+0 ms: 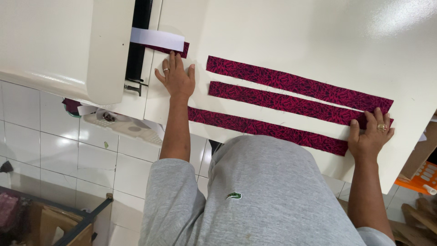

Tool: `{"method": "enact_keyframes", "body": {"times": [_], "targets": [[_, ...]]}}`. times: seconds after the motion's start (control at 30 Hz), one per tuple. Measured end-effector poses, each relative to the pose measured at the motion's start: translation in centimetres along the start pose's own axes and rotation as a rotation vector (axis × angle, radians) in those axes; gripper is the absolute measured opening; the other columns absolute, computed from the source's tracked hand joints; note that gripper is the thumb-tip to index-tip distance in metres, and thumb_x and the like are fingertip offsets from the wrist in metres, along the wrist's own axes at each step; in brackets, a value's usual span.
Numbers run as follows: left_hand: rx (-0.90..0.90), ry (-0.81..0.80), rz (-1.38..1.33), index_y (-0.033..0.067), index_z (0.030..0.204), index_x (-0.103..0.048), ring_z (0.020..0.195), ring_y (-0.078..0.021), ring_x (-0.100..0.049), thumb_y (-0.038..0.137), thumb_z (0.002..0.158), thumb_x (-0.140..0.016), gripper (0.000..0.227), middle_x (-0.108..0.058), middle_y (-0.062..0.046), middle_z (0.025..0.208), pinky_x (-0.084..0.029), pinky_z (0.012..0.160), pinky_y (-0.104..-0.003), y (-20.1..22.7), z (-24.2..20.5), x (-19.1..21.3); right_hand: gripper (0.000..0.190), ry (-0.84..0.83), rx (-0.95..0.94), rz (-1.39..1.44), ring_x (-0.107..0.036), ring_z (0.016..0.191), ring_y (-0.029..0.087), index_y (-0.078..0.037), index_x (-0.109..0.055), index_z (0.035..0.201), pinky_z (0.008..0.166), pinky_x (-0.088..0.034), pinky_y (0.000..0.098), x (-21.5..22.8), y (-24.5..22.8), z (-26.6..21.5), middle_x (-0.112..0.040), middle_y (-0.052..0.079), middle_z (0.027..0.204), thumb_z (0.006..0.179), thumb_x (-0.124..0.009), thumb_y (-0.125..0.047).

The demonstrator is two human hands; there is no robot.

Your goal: The person repeatedly places white fabric strips over maroon patterned fabric strips on a sewing machine table, aligns them, and feeds them into the machine. The person then collects the finished strips and stacks them on the table.

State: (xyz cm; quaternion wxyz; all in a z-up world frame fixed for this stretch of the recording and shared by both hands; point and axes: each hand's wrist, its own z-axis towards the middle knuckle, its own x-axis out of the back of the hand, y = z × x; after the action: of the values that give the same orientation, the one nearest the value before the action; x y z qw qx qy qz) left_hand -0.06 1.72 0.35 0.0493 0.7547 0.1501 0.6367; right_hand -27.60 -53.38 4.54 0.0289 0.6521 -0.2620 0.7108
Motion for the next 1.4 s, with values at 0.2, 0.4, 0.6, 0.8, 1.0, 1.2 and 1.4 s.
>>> {"method": "enact_keyframes", "body": {"times": [0.2, 0.4, 0.6, 0.8, 1.0, 1.2, 1.4], "targets": [[0.070, 0.057, -0.028, 0.0121, 0.144, -0.052, 0.150, -0.0295, -0.032, 0.047, 0.101, -0.057, 0.055, -0.043, -0.008, 0.155, -0.006, 0.124, -0.065, -1.1, 0.2, -0.6, 0.045, 0.018, 0.022, -0.014, -0.023, 0.161, 0.043, -0.005, -0.058, 0.141, 0.124, -0.006, 0.0718, -0.3, 0.5, -0.1, -0.042, 0.021, 0.167, 0.111, -0.059, -0.038], [-0.085, 0.216, 0.038, 0.0054, 0.140, -0.054, 0.140, -0.0371, -0.030, 0.048, 0.097, -0.064, 0.061, -0.041, -0.015, 0.149, -0.008, 0.113, -0.069, -0.9, 1.0, -1.3, 0.044, 0.033, 0.022, -0.013, -0.025, 0.160, 0.044, -0.005, -0.059, 0.140, 0.123, -0.007, 0.0725, -0.5, 0.7, 0.0, -0.044, 0.022, 0.166, 0.110, -0.061, -0.037], [0.082, 0.079, -0.005, 0.0156, 0.138, -0.056, 0.149, -0.0286, -0.031, 0.048, 0.101, -0.059, 0.049, -0.042, -0.005, 0.150, -0.012, 0.124, -0.065, -0.5, 0.7, -1.0, 0.044, 0.029, 0.012, -0.016, -0.025, 0.160, 0.045, -0.005, -0.059, 0.140, 0.123, -0.007, 0.0728, -0.4, 0.7, -0.1, -0.044, 0.023, 0.166, 0.111, -0.061, -0.038], [-0.122, 0.386, -0.026, 0.0029, 0.159, -0.033, 0.150, -0.0389, -0.026, 0.043, 0.098, -0.071, 0.082, -0.025, -0.023, 0.166, -0.018, 0.115, -0.061, -1.8, 3.5, 2.0, 0.043, 0.033, 0.011, -0.016, -0.025, 0.161, 0.045, -0.005, -0.059, 0.140, 0.124, -0.006, 0.0728, -0.6, 0.6, -0.3, -0.044, 0.023, 0.166, 0.112, -0.060, -0.038], [-0.262, -0.065, 0.171, 0.0066, 0.152, -0.035, 0.145, -0.0397, -0.022, 0.018, 0.066, -0.079, 0.097, -0.031, -0.014, 0.159, -0.012, 0.115, -0.060, -2.0, 8.3, 6.0, 0.044, 0.051, 0.029, -0.007, -0.026, 0.161, 0.045, -0.005, -0.060, 0.139, 0.124, -0.007, 0.0725, -0.9, 1.1, -0.2, -0.045, 0.023, 0.165, 0.112, -0.062, -0.039], [-0.325, -0.093, 0.569, 0.0118, 0.128, -0.063, 0.147, -0.0356, -0.041, -0.002, 0.077, -0.074, 0.054, -0.059, -0.008, 0.139, -0.009, 0.126, -0.062, -3.2, 11.3, 5.9, 0.043, 0.049, 0.025, -0.013, -0.027, 0.161, 0.045, -0.006, -0.060, 0.139, 0.124, -0.008, 0.0725, -1.6, 2.4, -0.1, -0.045, 0.023, 0.161, 0.107, -0.060, -0.035], [-0.290, -0.050, 0.434, 0.0073, 0.142, -0.054, 0.142, -0.0286, -0.045, -0.001, 0.077, -0.071, 0.069, -0.051, -0.009, 0.148, -0.012, 0.122, -0.064, -3.5, 10.8, 5.1, 0.037, 0.078, 0.081, -0.063, -0.028, 0.160, 0.043, -0.006, -0.058, 0.137, 0.127, -0.009, 0.0712, -2.5, 4.1, -0.9, -0.046, 0.021, 0.164, 0.112, -0.061, -0.033]]}}
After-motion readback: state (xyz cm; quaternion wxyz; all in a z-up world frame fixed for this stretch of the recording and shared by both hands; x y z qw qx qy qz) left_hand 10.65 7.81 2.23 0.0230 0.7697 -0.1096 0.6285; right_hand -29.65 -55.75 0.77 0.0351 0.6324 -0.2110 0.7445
